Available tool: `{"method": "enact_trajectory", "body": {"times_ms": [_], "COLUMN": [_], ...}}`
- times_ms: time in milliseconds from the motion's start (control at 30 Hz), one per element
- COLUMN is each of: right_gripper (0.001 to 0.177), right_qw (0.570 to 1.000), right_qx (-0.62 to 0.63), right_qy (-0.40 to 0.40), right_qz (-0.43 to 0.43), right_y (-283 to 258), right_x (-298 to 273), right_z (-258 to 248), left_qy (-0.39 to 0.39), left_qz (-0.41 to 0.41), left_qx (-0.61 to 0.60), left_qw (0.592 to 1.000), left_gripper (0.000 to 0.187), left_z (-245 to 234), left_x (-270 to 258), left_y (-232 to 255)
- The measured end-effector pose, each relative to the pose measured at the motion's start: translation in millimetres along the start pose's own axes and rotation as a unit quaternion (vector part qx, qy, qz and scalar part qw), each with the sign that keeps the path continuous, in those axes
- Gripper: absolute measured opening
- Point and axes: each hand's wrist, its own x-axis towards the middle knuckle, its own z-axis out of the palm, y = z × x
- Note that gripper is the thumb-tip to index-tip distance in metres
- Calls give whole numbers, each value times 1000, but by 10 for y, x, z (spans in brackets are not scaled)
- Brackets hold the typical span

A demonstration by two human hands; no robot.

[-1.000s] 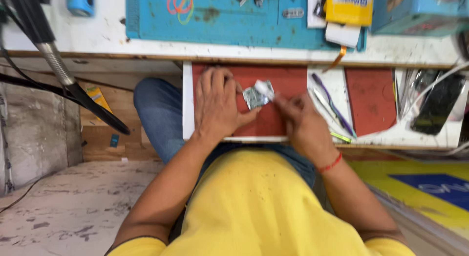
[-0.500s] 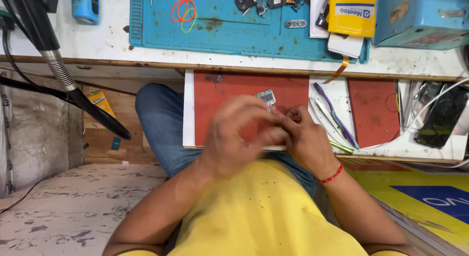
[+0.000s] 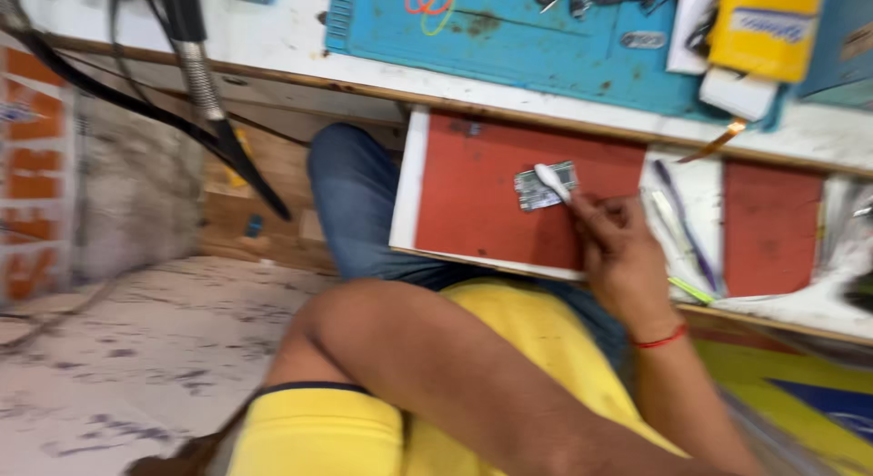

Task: The person scrubs a small circuit board with a toothbrush on a red mat. They hold the board with one hand and brush it with the other, repeatedly flipping it to clean both sides.

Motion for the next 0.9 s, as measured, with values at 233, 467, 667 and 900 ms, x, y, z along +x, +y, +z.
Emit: {"method": "enact_trajectory", "body": {"times_ms": [233,467,667,900], "right_gripper": [39,38,41,52], "right_qw": [1000,1000,999,998], "right_qx": [-8,-18,-9,-37], "right_qy": [-11,-15,-29,-53], "right_qz": [0,4,34,9], "right_y": [-112,52,-3,-23], "right_x": [127,-22,35,36], "right_z": [-42,51,4,-35], "left_qy": [21,-39,-118,145], "left_qz": [-41,-64,-63,131], "left_qx": [-8,-53,27,624], "left_qw": [999,996,991,757], "left_gripper": [37,39,40,64], "left_z": [-179,33,68,-1131], "left_x": [-91,18,323,433], "left_y": [-15,-86,228,34]}}
